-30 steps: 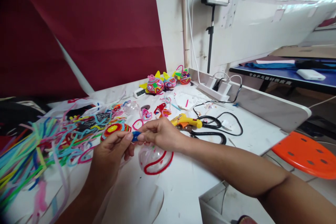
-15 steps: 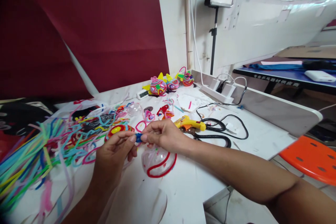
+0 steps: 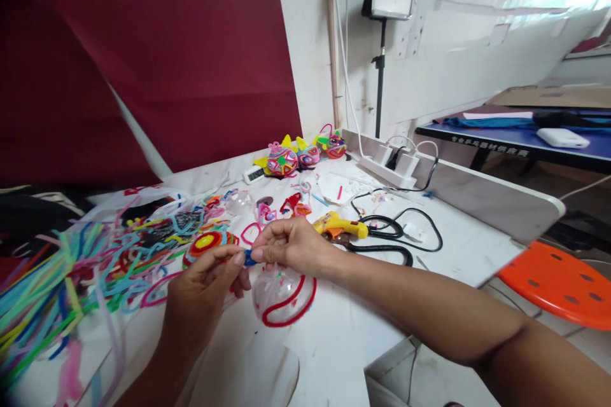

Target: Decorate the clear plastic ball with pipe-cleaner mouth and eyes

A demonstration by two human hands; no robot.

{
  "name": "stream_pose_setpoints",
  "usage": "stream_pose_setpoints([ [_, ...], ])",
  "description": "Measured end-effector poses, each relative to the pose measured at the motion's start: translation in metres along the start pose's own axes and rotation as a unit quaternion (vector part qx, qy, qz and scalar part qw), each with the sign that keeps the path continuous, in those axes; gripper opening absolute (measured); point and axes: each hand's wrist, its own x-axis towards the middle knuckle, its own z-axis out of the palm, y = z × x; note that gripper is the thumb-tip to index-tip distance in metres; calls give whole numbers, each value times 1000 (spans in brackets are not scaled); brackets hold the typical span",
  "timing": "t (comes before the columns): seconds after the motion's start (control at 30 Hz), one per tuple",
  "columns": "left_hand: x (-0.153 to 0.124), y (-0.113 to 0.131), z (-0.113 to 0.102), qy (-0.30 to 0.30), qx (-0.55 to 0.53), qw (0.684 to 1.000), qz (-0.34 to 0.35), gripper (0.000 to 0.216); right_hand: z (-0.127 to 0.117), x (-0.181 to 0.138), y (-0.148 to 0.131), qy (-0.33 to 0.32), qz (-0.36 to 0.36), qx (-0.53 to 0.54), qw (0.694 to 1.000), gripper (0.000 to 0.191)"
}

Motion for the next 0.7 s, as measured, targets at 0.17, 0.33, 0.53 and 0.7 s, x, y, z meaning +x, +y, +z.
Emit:
stream_pose_setpoints([
  [0.17,0,-1,-1,-17,3,1000,16,17,-3,2,6,-9,-6,16,1000,40],
  [0.33,3,-9,-7,-42,68,995,66,19,-6,2,6,-30,-7,-25,999,38],
  [0.53,5,-12,-7,-37,75,995,61,20,-4,1,4,-47,-10,-62,997,42],
  [0.7,2,-7,-3,-46,40,998,29,20,-2,-2,8,-43,-41,-89,994,45],
])
